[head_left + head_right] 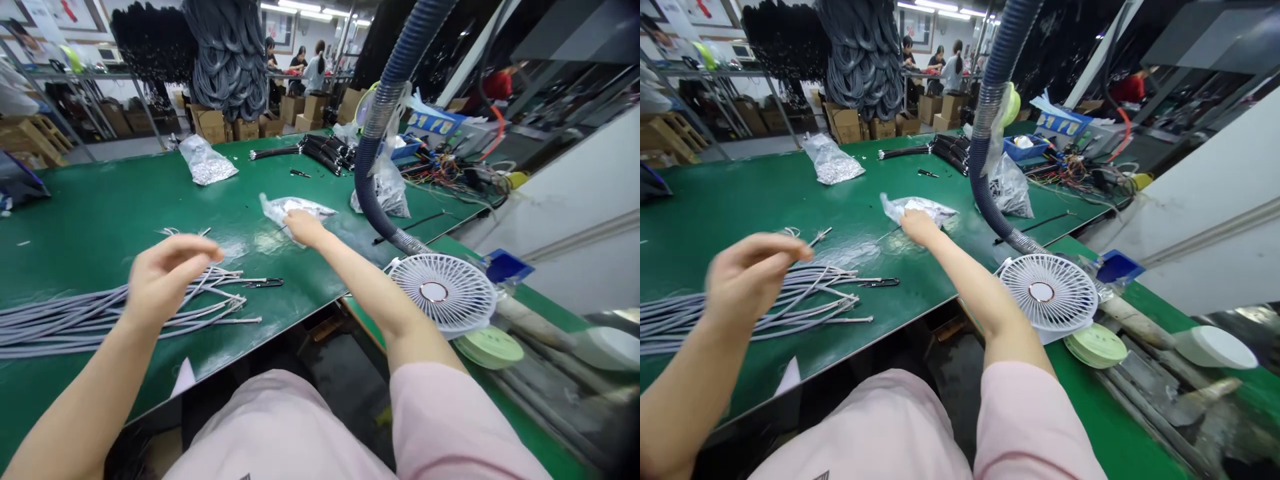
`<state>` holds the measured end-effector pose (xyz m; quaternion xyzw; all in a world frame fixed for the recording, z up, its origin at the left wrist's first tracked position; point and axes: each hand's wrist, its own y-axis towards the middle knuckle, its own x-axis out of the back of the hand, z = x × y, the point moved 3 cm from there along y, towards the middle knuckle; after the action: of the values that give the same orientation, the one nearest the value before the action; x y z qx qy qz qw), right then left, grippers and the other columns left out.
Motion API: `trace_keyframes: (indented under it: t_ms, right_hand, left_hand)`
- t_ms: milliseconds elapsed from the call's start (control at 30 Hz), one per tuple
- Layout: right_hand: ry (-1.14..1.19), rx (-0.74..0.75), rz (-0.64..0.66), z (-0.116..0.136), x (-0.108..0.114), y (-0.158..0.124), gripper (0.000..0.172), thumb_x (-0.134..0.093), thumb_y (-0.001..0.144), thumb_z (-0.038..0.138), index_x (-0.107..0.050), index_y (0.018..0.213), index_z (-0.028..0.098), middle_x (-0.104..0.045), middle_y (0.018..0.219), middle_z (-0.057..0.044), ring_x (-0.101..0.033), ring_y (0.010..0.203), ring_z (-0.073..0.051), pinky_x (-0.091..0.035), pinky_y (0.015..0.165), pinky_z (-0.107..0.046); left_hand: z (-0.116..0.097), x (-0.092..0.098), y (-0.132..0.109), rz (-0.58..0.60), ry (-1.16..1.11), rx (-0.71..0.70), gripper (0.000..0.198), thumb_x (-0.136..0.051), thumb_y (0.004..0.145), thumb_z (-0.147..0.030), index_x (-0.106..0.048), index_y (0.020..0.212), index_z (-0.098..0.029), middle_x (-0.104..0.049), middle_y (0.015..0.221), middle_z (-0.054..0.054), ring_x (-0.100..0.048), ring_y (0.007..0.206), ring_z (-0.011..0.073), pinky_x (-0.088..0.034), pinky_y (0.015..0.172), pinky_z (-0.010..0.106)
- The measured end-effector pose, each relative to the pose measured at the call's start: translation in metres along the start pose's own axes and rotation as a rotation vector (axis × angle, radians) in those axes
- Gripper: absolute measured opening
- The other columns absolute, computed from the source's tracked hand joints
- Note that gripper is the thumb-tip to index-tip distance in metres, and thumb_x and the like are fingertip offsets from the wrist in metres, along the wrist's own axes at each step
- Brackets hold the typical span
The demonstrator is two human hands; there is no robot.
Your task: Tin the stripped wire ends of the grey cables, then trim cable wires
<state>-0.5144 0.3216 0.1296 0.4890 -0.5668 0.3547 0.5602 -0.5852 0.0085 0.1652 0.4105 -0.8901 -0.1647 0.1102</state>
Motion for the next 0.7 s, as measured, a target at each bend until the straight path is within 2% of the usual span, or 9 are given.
trace_keyframes:
  t_ms: [67,133,200,300,367,433,533,600,700]
  right_hand:
    - [0.026,-0.010,-0.002,0.005,0.004,-0.015,0.034,-0.044,0.082,0.009,-0.067,0.107,0.012,-0.066,0.106,-0.015,-0.058,0.098,-0.024,-0.041,0.081,-0.031]
    - [0.043,-0.068,-0.033,-0.001,0.011,-0.023,0.039,-0.036,0.089,0.013,-0.064,0.116,0.014,-0.066,0.112,-0.013,-0.058,0.103,-0.024,-0.041,0.083,-0.031]
    - [0.053,-0.142,-0.049,-0.010,0.017,-0.021,0.038,-0.034,0.093,0.020,-0.064,0.116,0.016,-0.067,0.113,-0.012,-0.059,0.104,-0.025,-0.042,0.083,-0.033]
    - [0.070,-0.220,-0.024,-0.015,0.011,-0.010,0.033,-0.048,0.090,0.039,-0.067,0.107,0.019,-0.070,0.106,-0.012,-0.062,0.100,-0.028,-0.044,0.080,-0.035]
    - [0.086,-0.249,0.002,-0.011,-0.003,-0.001,0.042,-0.060,0.081,0.049,-0.066,0.108,0.018,-0.071,0.103,-0.013,-0.063,0.097,-0.030,-0.045,0.079,-0.036]
    - [0.108,-0.280,0.024,-0.007,-0.019,0.007,0.048,-0.068,0.074,0.048,-0.065,0.110,0.017,-0.071,0.102,-0.016,-0.063,0.095,-0.031,-0.045,0.080,-0.036]
    - [0.169,-0.339,0.035,-0.012,-0.034,0.013,0.030,-0.065,0.075,0.030,-0.068,0.101,0.015,-0.071,0.099,-0.016,-0.064,0.093,-0.028,-0.045,0.079,-0.034]
    - [0.239,-0.374,0.019,-0.023,-0.035,0.016,0.018,-0.057,0.077,0.022,-0.070,0.088,0.015,-0.072,0.093,-0.014,-0.064,0.089,-0.025,-0.044,0.077,-0.031]
    - [0.378,-0.413,-0.037,-0.043,-0.028,0.017,0.020,-0.050,0.077,0.021,-0.069,0.079,0.015,-0.071,0.083,-0.008,-0.062,0.080,-0.019,-0.043,0.069,-0.025]
  left_hand:
    - [0.021,-0.024,0.020,0.060,-0.020,0.127,0.023,-0.071,0.070,-0.037,-0.071,0.087,-0.021,-0.073,0.086,0.003,-0.067,0.083,0.0191,-0.055,0.080,0.033]
    - [0.050,-0.049,0.045,0.154,0.140,0.210,0.028,-0.068,0.071,-0.034,-0.071,0.092,-0.016,-0.074,0.091,0.006,-0.067,0.085,0.0196,-0.054,0.080,0.032]
    - [0.079,-0.075,0.068,0.309,0.408,0.220,0.028,-0.060,0.077,-0.030,-0.070,0.098,-0.014,-0.074,0.097,0.008,-0.067,0.089,0.0196,-0.053,0.082,0.031]
    - [0.110,-0.106,0.091,0.382,0.539,0.212,0.025,-0.060,0.076,-0.023,-0.072,0.096,-0.014,-0.074,0.099,0.009,-0.067,0.091,0.0222,-0.051,0.085,0.032]
    - [0.121,-0.122,0.101,0.409,0.583,0.201,0.025,-0.060,0.076,-0.021,-0.073,0.096,-0.016,-0.074,0.102,0.009,-0.067,0.092,0.0226,-0.051,0.086,0.032]
    - [0.129,-0.132,0.107,0.443,0.631,0.192,0.025,-0.059,0.077,-0.020,-0.073,0.097,-0.018,-0.074,0.103,0.008,-0.067,0.093,0.0223,-0.050,0.085,0.030]
    - [0.138,-0.138,0.113,0.483,0.691,0.186,0.023,-0.060,0.078,-0.022,-0.074,0.096,-0.020,-0.074,0.101,0.006,-0.067,0.094,0.0223,-0.050,0.085,0.029]
    - [0.144,-0.138,0.116,0.502,0.720,0.182,0.022,-0.060,0.079,-0.022,-0.074,0.095,-0.020,-0.074,0.100,0.006,-0.067,0.094,0.0223,-0.050,0.085,0.029]
    - [0.150,-0.140,0.123,0.488,0.755,0.172,0.026,-0.059,0.081,-0.023,-0.071,0.104,-0.020,-0.072,0.105,0.007,-0.065,0.097,0.0230,-0.049,0.089,0.030]
